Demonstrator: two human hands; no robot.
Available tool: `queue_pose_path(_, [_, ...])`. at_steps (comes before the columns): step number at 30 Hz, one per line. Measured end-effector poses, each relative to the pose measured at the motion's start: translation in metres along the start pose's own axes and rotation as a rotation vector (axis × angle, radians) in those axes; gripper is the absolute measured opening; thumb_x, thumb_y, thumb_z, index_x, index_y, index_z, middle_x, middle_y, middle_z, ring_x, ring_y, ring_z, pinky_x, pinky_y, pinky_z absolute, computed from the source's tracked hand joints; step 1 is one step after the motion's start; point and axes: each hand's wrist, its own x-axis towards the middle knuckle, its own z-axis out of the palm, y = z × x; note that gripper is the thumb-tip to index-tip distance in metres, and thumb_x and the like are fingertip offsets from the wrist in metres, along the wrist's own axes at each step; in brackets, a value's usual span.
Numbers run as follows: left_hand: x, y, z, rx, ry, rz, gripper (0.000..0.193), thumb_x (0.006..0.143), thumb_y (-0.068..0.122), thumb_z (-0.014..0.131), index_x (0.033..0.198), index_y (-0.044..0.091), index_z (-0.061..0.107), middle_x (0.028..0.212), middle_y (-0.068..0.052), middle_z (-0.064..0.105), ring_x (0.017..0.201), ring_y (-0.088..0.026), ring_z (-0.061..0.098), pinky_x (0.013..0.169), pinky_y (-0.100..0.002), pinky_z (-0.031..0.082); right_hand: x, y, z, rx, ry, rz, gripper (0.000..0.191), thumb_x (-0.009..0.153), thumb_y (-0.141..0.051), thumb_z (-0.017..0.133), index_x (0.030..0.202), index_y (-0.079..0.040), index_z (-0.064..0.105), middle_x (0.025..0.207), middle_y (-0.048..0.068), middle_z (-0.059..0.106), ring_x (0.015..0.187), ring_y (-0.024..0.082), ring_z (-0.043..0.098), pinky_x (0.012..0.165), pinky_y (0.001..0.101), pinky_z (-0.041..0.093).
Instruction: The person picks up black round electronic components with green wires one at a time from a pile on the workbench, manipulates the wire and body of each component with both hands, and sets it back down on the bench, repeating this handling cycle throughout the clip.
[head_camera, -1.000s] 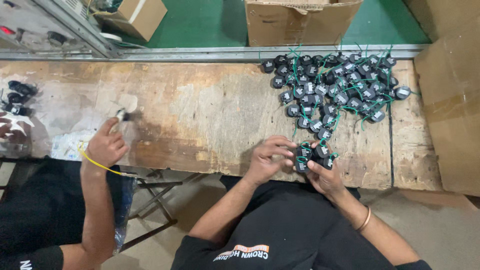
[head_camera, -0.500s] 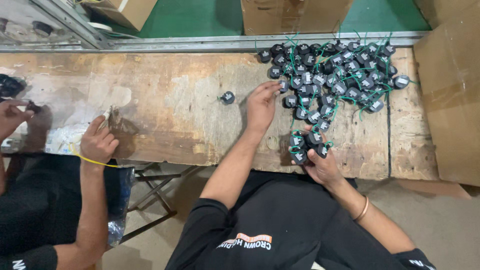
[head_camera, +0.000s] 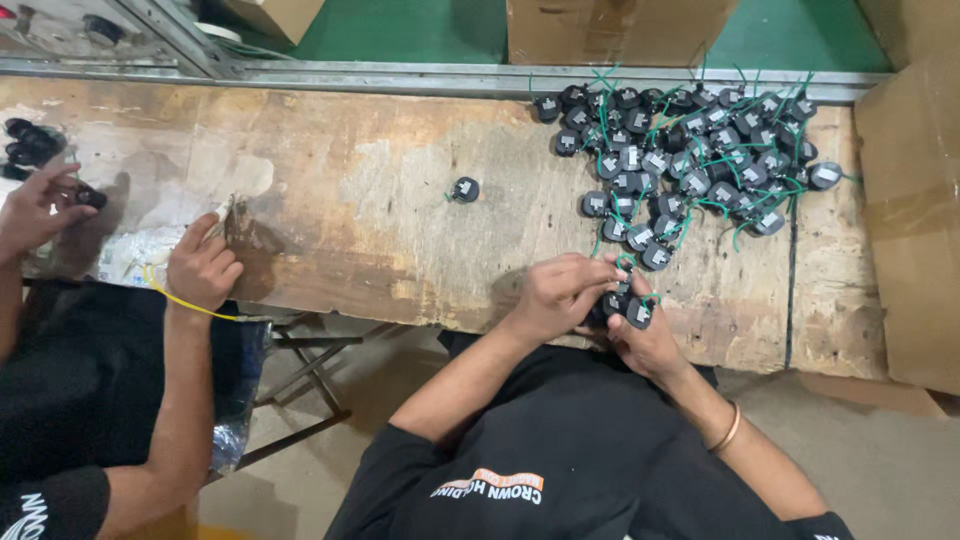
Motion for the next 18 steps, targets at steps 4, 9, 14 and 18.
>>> queue_pose_path(4, [0.006,0.014,-0.012,0.033,-0.116,0.155,0.024,0.085,-0.001,0.074,0.108,0.007,0.073,0.117,-0.008,0.074,0.103,-0.026,0.075,0.092,-0.038,0.060,0.005,-0.001,0.007,-0.062,0.111,-0.147,0.091,0.086,-0.014,0.084,0.160,-0.006,0.031,0.142,0.008,0.054,0.129,0.020,0.056,0.102,0.0347,0.052])
queue_pose_path(9, [-0.005,0.031,-0.011,0.116,-0.085,0.016,0.023,0.081,0.011,0.083,0.100,0.005,0.070,0.116,-0.011,0.073,0.102,-0.029,0.071,0.088,-0.039,0.058,0.007,0.001,0.015,-0.402,0.184,-0.381,0.085,0.081,-0.002,0.075,0.157,-0.004,0.037,0.144,0.007,0.053,0.132,0.018,0.054,0.112,0.0346,0.046])
queue_pose_path(14, [-0.009,0.033,0.010,0.140,0.105,-0.129,0.016,0.089,0.008,0.081,0.098,0.005,0.068,0.107,-0.007,0.073,0.102,-0.026,0.073,0.090,-0.038,0.060,0.006,0.003,0.015,-0.775,0.228,-0.339,0.068,0.087,-0.004,0.074,0.147,-0.002,0.043,0.141,0.012,0.058,0.132,0.019,0.056,0.114,0.0350,0.044])
queue_pose_path(18, [-0.006,0.040,0.011,0.195,0.063,-0.093,0.016,0.090,0.006,0.079,0.101,0.004,0.068,0.108,-0.008,0.072,0.103,-0.028,0.072,0.089,-0.038,0.059,0.004,0.000,0.012,-0.757,0.230,-0.287,0.064,0.088,-0.005,0.075,0.146,-0.003,0.046,0.140,0.012,0.061,0.130,0.018,0.059,0.112,0.0336,0.047])
